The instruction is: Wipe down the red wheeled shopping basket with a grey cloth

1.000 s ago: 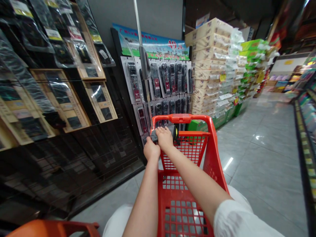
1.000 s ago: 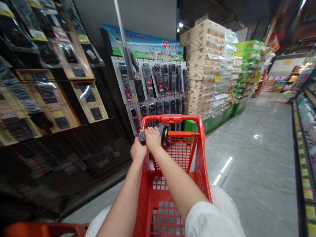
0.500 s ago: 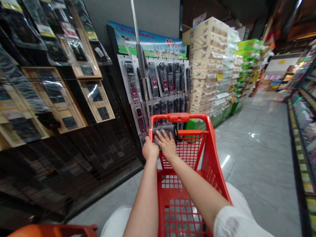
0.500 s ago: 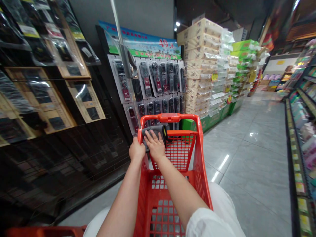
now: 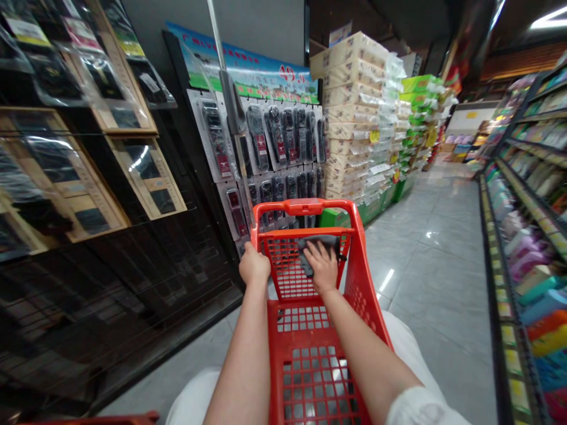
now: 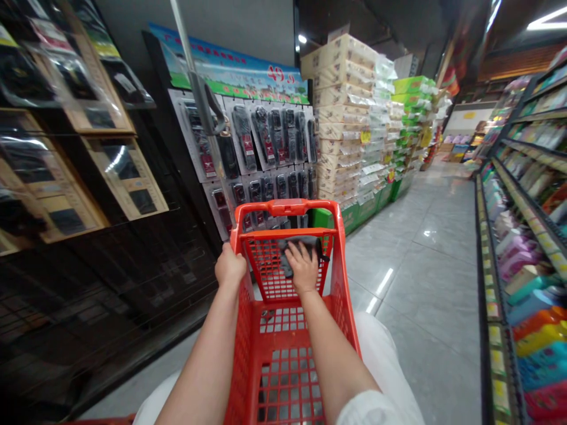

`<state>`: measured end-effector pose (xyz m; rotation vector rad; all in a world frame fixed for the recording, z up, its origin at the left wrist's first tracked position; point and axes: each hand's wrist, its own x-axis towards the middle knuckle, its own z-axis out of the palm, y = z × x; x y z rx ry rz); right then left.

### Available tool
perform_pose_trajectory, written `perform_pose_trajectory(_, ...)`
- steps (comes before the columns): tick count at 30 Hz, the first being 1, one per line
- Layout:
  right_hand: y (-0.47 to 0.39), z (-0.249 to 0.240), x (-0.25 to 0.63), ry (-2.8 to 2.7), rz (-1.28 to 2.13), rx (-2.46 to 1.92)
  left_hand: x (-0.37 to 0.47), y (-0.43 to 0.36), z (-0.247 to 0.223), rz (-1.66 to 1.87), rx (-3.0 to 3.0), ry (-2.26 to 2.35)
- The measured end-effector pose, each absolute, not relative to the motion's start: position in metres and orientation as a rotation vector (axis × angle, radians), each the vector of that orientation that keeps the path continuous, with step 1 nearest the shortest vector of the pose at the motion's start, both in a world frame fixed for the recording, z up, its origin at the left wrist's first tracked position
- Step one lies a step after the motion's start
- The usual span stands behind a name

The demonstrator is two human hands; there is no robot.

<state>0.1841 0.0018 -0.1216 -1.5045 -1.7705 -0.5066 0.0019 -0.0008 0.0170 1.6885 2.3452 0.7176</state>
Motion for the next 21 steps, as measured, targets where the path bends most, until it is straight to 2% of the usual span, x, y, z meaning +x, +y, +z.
perform_pose_trajectory(3, -0.005, -0.135, 0.184, -1.345, -0.383, -1.684, 0.003, 0.0, 0.016, 0.723, 1.692, 2.335)
perform_pose_trajectory(6, 0.003, -0.138, 0.162, -1.165, -0.325, -1.654, 0.004, 0.001, 0.014, 0.739, 1.688, 2.334)
perform_pose_trajectory(9, 0.015, -0.135, 0.13, -1.204, -0.327, -1.61, 0.003, 0.002, 0.012, 0.742, 1.69, 2.347)
perform_pose_trajectory(12, 0.019, -0.133, 0.111, -1.513, -0.35, -1.541, 0.001, 0.003, 0.012, 0.743, 1.681, 2.368)
perform_pose_trajectory(16, 0.016, -0.135, 0.13, -1.911, -0.402, -1.418, 0.0, 0.004, 0.014, 0.735, 1.655, 2.381)
perform_pose_trajectory(21, 0.001, -0.142, 0.178, -1.535, -0.36, -1.675, 0.002, 0.002, 0.018, 0.723, 1.67, 2.372)
